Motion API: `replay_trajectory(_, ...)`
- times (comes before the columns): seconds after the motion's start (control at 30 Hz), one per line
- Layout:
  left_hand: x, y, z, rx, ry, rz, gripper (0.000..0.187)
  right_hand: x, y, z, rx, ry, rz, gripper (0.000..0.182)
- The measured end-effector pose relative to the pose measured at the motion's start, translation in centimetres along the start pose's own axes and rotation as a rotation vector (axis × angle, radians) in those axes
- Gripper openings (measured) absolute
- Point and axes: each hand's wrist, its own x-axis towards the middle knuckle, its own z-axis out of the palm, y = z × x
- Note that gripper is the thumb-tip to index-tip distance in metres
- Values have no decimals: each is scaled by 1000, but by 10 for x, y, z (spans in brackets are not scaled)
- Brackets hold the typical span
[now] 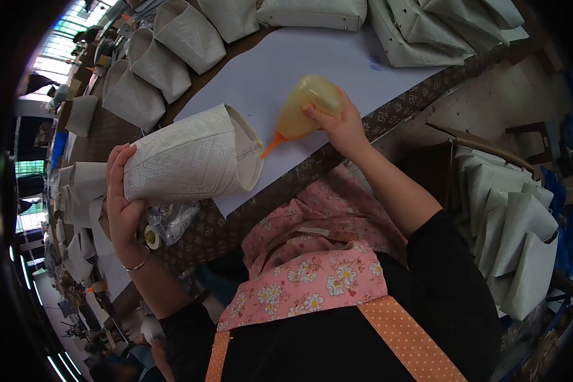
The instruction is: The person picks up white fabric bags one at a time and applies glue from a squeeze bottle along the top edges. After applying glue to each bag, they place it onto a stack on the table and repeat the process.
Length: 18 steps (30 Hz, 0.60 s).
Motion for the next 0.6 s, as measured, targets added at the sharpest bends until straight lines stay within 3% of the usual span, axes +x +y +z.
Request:
replay_trajectory(0.13,-2,5,2,13,7,-4,65,-17,7,4,236,123,117,52)
replay_trajectory(0.27,-7,5,1,40,17,13,64,-41,14,2,297,97,233,53)
replay_trajectory(0.37,-21,4,1,15,131,-21,67,-55,14,4,510,-4,265,52)
replay_trajectory(0.47,-41,12,12,192,311,10,61,-55,3,-3,672,-77,258,51)
replay_trajectory(0.53,-62,-1,34,358,487,193,57,-50,-2,-10,677,-3,270,55)
replay_trajectory(0.6,-89,-32,62,512,461,172,56,-45,-1,-16,670,12,260,54)
